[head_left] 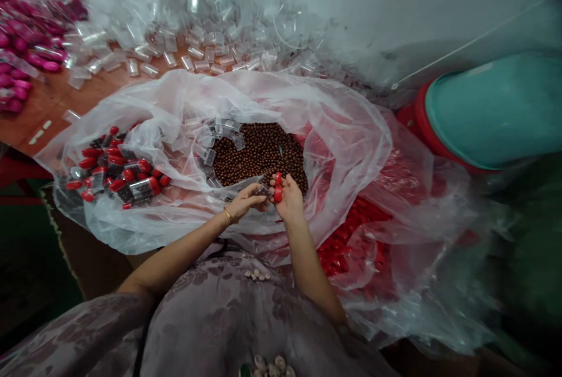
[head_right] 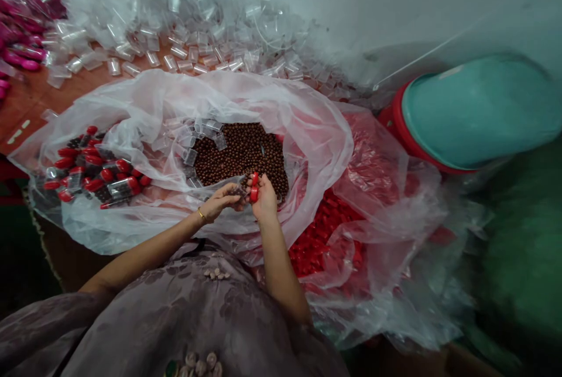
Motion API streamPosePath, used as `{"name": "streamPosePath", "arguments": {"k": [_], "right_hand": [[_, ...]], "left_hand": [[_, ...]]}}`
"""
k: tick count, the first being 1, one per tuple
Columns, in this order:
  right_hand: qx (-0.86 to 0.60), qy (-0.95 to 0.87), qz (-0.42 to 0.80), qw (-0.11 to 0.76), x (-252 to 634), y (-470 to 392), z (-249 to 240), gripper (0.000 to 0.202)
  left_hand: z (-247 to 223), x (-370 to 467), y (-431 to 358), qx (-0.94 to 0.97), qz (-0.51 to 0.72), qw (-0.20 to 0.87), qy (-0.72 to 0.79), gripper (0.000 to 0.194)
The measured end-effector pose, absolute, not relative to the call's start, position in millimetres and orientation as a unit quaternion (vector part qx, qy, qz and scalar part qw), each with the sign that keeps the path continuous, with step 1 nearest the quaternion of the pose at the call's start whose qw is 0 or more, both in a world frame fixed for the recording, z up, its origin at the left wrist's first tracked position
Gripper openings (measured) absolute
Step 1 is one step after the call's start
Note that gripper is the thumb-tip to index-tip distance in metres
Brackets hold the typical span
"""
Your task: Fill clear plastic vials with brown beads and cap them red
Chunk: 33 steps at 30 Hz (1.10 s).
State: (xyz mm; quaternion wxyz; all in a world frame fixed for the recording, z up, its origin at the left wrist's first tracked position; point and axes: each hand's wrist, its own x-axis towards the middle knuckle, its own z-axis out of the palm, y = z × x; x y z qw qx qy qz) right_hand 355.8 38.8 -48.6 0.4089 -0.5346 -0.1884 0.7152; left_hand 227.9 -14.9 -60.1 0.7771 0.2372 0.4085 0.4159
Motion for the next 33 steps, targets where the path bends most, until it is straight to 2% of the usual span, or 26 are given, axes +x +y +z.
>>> {"name": "streamPosePath", "arguments": {"k": [4, 6, 9, 15, 20, 23, 29, 33], "right_hand": [[-0.521, -0.166, 0.651, 0.526, 348, 37, -55, 0.017], [-0.526, -0.206, 0.616, 0.550, 343, 33, -55, 0.018], [-0.566, -0.293, 0.556, 0.533, 338, 25, -57, 0.027], [-0.591, -0.377, 0.505, 0.503, 352, 11, -59, 0.020], [-0.589, -0.532, 0.493, 0.356, 374, 6, -44, 0.017], [-0.573, -0.592, 0.481, 0.300, 383, 6, -35, 0.019], [-0.578, -0.568, 0.464, 0.358, 379, 9, -24, 0.022], [-0.555, -0.567, 0.505, 0.339, 369, 6, -20, 0.021]], "left_hand": [[-60, 227, -18, 0.250, 0.398, 0.791, 0.391, 0.047], [-58, 229, -18, 0.245, 0.397, 0.796, 0.385, 0.048], [-57, 232, -17, 0.230, 0.419, 0.779, 0.405, 0.049], [-60, 230, -14, 0.203, 0.469, 0.757, 0.408, 0.046], [-59, 221, -12, 0.256, 0.470, 0.725, 0.433, 0.044], [-56, 215, -12, 0.291, 0.451, 0.725, 0.432, 0.044], [-54, 210, -11, 0.313, 0.416, 0.748, 0.411, 0.045], [-51, 212, -13, 0.337, 0.422, 0.739, 0.404, 0.048]]}}
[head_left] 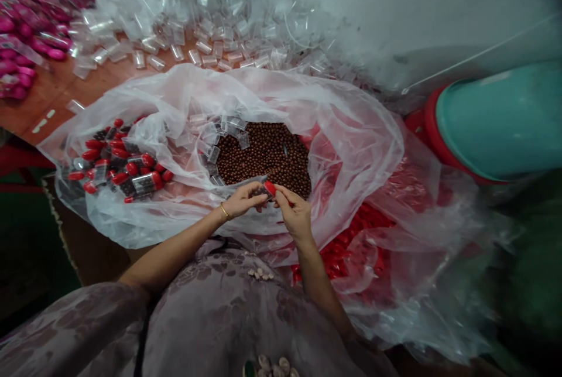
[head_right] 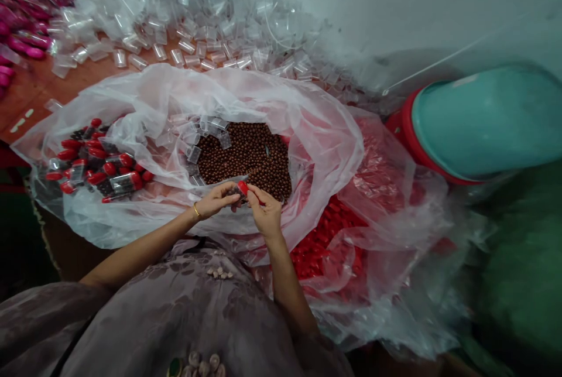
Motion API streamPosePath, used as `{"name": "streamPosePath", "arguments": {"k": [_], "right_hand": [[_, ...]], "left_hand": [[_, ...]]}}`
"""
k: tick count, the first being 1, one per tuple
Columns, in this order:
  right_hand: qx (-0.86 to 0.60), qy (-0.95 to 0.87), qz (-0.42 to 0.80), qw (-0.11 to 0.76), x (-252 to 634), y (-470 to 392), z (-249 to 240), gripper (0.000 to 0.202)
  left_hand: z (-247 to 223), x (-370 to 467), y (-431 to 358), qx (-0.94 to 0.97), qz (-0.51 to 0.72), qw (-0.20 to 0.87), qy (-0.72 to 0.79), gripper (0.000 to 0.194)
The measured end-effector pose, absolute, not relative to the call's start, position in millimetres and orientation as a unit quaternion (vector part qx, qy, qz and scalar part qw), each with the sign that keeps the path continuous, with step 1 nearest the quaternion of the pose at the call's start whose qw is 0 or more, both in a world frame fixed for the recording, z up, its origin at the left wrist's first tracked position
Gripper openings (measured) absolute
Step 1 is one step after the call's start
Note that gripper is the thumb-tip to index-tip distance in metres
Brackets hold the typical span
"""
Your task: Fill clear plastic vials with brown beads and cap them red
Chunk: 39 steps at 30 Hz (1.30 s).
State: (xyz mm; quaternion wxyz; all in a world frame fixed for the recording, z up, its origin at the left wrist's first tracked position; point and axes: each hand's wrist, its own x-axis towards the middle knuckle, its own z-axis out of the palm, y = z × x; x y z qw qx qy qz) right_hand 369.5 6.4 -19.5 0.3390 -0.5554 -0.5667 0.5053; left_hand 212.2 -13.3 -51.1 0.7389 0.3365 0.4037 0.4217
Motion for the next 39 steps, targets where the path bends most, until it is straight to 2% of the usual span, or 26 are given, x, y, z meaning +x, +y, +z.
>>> {"name": "streamPosePath", "arguments": {"k": [7, 12, 16, 19, 22, 27, 30, 35, 39], "right_hand": [[-0.520, -0.627, 0.477, 0.332, 369, -5, -24, 0.024], [-0.479, -0.652, 0.510, 0.292, 378, -3, -18, 0.024], [-0.495, -0.647, 0.520, 0.257, 378, -1, -18, 0.023], [-0.546, -0.593, 0.504, 0.309, 364, 0, -26, 0.034], [-0.553, -0.484, 0.592, 0.331, 345, 2, -38, 0.038], [-0.520, -0.353, 0.740, 0.238, 332, 0, -48, 0.051], [-0.501, -0.429, 0.720, 0.216, 334, -5, -49, 0.050], [-0.491, -0.589, 0.613, 0.192, 330, -16, -56, 0.043], [-0.519, -0.555, 0.612, 0.219, 315, -20, -54, 0.050]], "left_hand": [[-46, 210, -19, 0.373, 0.386, 0.710, 0.456, 0.049], [-45, 207, -21, 0.406, 0.339, 0.711, 0.463, 0.047], [-46, 207, -24, 0.497, 0.308, 0.670, 0.458, 0.033], [-42, 211, -28, 0.592, 0.254, 0.569, 0.510, 0.016], [-36, 217, -32, 0.637, 0.197, 0.481, 0.570, 0.012], [-29, 218, -39, 0.654, 0.167, 0.440, 0.592, 0.023], [-29, 215, -45, 0.649, 0.166, 0.444, 0.595, 0.019], [-40, 208, -57, 0.657, 0.138, 0.437, 0.598, 0.012], [-36, 200, -58, 0.666, 0.118, 0.413, 0.610, 0.011]]}}
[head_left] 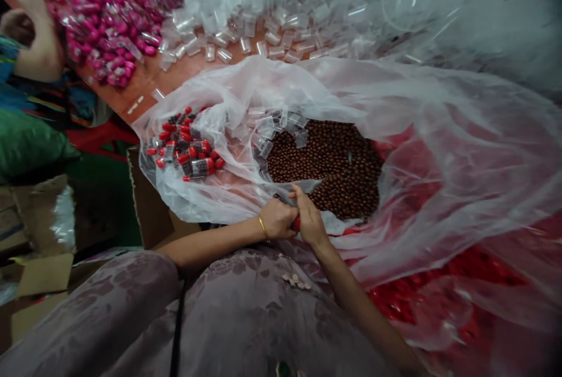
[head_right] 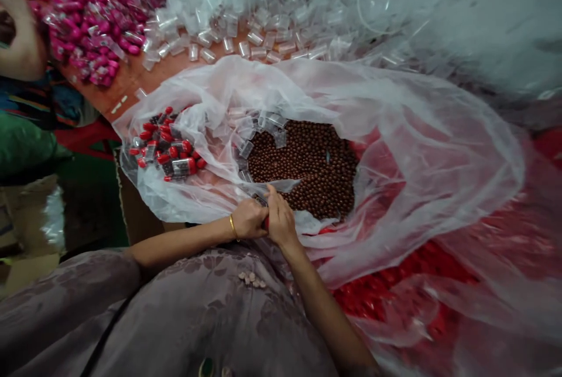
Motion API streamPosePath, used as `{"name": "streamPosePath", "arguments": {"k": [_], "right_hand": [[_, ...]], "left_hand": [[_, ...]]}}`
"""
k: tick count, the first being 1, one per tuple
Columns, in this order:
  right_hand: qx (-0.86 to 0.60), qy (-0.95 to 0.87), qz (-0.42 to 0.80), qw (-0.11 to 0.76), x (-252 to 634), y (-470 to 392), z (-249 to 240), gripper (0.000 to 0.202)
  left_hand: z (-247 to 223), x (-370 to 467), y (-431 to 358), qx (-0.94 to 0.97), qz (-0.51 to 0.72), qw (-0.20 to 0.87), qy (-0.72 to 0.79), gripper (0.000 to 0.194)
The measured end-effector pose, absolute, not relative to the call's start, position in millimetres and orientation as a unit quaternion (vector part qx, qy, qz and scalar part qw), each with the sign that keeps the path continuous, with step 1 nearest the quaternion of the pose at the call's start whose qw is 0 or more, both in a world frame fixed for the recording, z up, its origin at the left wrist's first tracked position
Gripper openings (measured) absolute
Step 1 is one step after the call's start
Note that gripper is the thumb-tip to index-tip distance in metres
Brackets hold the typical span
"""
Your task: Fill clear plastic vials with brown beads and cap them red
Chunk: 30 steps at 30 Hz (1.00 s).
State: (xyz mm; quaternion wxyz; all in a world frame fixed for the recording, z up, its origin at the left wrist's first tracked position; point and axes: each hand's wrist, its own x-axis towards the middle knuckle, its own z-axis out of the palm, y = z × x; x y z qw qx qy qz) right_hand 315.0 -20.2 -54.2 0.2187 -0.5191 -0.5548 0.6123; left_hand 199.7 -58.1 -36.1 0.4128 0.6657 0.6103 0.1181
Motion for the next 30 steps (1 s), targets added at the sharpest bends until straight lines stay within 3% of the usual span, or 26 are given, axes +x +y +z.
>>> {"name": "streamPosePath", "arguments": {"k": [4, 7, 10, 15, 19, 21, 25, 30], "right_hand": [[-0.497, -0.332, 0.751, 0.280, 296, -8, -41, 0.072], [-0.480, -0.296, 0.759, 0.324, 289, 3, -34, 0.073], [-0.521, -0.400, 0.676, 0.333, 298, 8, -36, 0.062], [-0.575, -0.660, 0.400, 0.270, 342, 16, -58, 0.031], [-0.602, -0.714, 0.306, 0.187, 365, 17, -82, 0.030], [-0.598, -0.731, 0.285, 0.165, 365, 16, -91, 0.031], [-0.564, -0.756, 0.271, 0.193, 352, 14, -84, 0.027], [-0.503, -0.769, 0.265, 0.294, 371, -5, -25, 0.020]], "left_hand": [[-21, 197, -43, 0.656, 0.118, 0.385, 0.638, 0.016], [-19, 189, -37, 0.651, 0.125, 0.375, 0.649, 0.017], [-31, 156, -45, 0.653, 0.111, 0.330, 0.672, 0.019], [-49, 48, -75, 0.564, 0.006, 0.151, 0.812, 0.037], [-40, 17, -67, 0.524, 0.091, 0.005, 0.847, 0.052], [-38, 39, -43, 0.560, 0.147, 0.054, 0.814, 0.042], [-59, 113, 31, 0.583, 0.149, 0.268, 0.752, 0.030], [-101, 162, 99, 0.487, 0.159, 0.250, 0.822, 0.048]]}}
